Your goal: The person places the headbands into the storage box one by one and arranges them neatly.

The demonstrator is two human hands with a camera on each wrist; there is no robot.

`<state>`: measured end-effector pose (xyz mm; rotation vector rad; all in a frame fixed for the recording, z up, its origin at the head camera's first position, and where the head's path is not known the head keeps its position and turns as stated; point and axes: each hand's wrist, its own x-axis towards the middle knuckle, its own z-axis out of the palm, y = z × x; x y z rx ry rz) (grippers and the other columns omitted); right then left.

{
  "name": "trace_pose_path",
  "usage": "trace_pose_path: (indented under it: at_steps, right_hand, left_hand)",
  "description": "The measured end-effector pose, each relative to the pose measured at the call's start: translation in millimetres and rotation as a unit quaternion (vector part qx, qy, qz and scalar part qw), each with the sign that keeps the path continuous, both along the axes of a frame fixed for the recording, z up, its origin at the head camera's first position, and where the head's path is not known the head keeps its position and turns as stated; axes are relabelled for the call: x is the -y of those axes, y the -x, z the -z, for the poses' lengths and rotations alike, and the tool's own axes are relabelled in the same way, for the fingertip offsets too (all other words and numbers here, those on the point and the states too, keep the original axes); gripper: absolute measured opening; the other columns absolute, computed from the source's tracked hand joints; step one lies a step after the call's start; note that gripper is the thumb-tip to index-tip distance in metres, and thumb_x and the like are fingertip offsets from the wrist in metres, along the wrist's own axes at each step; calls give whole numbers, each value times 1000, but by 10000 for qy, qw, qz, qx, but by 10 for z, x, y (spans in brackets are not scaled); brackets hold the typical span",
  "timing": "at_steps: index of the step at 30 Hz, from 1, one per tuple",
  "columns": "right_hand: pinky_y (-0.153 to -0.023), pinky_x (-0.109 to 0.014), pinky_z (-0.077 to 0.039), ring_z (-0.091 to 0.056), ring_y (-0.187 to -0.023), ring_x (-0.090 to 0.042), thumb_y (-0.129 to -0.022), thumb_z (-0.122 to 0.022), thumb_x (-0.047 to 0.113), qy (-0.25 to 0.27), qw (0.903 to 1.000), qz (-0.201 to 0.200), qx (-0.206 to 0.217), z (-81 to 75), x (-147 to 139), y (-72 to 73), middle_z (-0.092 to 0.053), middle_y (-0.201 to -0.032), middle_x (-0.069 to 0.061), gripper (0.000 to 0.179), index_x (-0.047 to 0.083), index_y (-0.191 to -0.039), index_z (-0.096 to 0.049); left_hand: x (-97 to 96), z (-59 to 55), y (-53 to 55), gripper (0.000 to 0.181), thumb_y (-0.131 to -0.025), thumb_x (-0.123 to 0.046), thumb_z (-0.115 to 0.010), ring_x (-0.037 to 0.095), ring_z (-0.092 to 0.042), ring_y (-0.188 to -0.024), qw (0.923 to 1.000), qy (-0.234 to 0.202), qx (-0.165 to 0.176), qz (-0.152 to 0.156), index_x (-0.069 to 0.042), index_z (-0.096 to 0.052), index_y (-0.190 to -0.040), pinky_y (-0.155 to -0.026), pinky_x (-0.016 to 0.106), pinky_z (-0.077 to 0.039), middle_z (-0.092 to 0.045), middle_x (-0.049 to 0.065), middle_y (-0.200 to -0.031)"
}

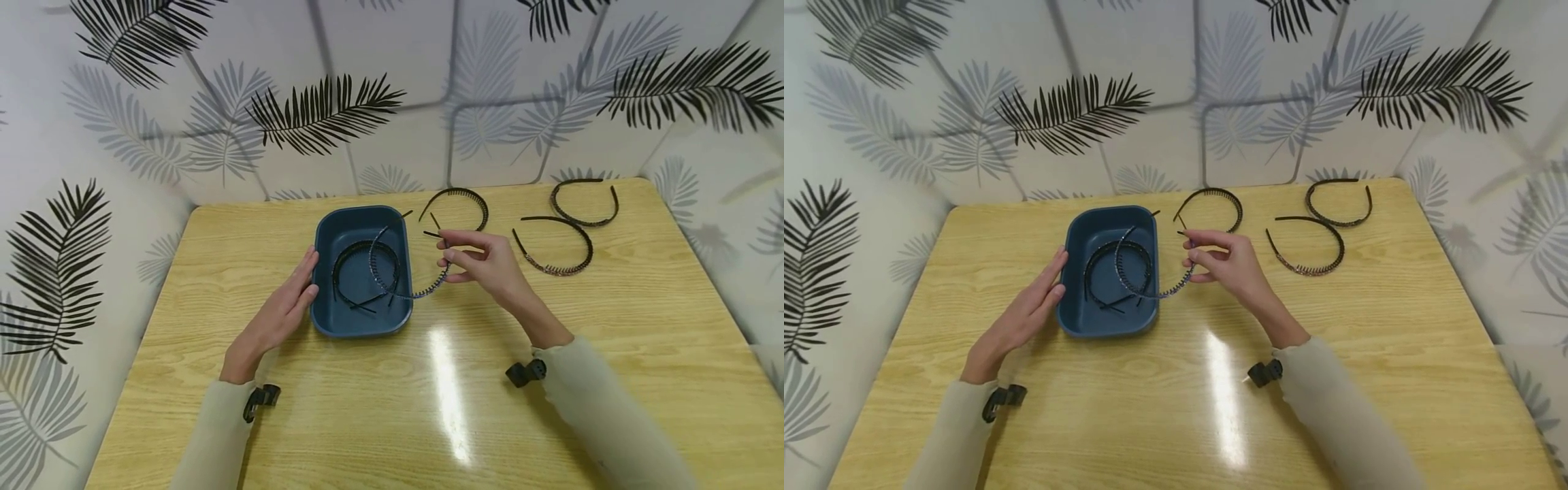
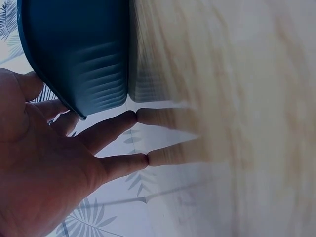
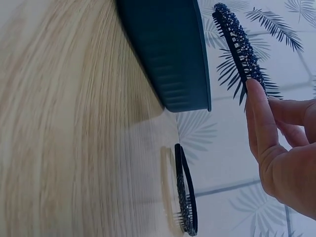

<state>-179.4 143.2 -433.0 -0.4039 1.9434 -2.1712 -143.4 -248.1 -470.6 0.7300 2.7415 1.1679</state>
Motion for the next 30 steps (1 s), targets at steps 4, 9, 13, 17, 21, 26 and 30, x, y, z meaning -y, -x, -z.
trace_pose_path:
  at_steps: [4,9,13,17,21,26,30]
  right_hand:
    - [-74,-41,-62,-74,-97,-22,-100,-65,0,-100,9999,-18,-11,4,97,33,-68,-121,-18,38,-6,-138,-61]
    - [-74,-41,-62,-72,-101,-23,-100,-64,-2,-122,9999,-6,31,0,204,62,-68,-122,-18,39,-7,-138,-60]
    - [-73,-42,-62,-70,-107,-24,-100,-65,-2,-119,9999,10,-61,-16,281,86,-68,-121,-18,38,-5,-137,-62]
    - [-72,-41,-62,-69,-109,-28,-99,-65,-2,-117,9999,24,-120,-25,347,103,-66,-125,-27,38,-5,-137,-63]
    - [-72,-41,-62,-66,-113,-36,-100,-64,-3,-95,9999,-38,-89,-16,405,117,-62,-129,-33,39,-8,-138,-60]
    - [-73,-42,-62,-60,-120,-45,-99,-64,-4,-66,9998,-156,-49,1,493,143,-60,-130,-35,40,-8,-139,-59]
    - [-74,-41,-62,-60,-120,-45,-100,-64,-3,-206,9995,-240,-44,19,577,167,-59,-132,-34,39,-8,-138,-60]
  left_hand:
    - [-2,-4,-5,58,-114,-20,-36,24,-6,-158,10000,10,36,-8,-7,-12,-166,-125,48,-14,-4,7,-172]
    - [3,0,-8,58,-114,-19,-36,25,-5,-158,10000,-11,77,8,-6,-12,-165,-125,47,-13,-4,8,-172]
    - [2,-2,-4,58,-114,-20,-36,24,-5,-158,10000,-13,64,-6,-5,-12,-165,-125,46,-13,-4,8,-172]
    - [-3,-5,-1,58,-114,-20,-36,24,-6,-158,10000,-17,39,-16,-4,-13,-165,-125,46,-13,-4,7,-172]
    - [-1,-3,-3,58,-114,-20,-36,24,-6,-158,10000,-17,36,-15,-5,-12,-165,-125,46,-13,-4,7,-172]
    - [1,-5,1,58,-114,-19,-36,24,-6,-158,10000,-72,43,17,-4,-12,-165,-125,47,-13,-4,7,-172]
    - [6,-6,6,58,-114,-19,-36,25,-5,-158,9999,-88,42,37,-5,-12,-165,-125,48,-13,-4,8,-172]
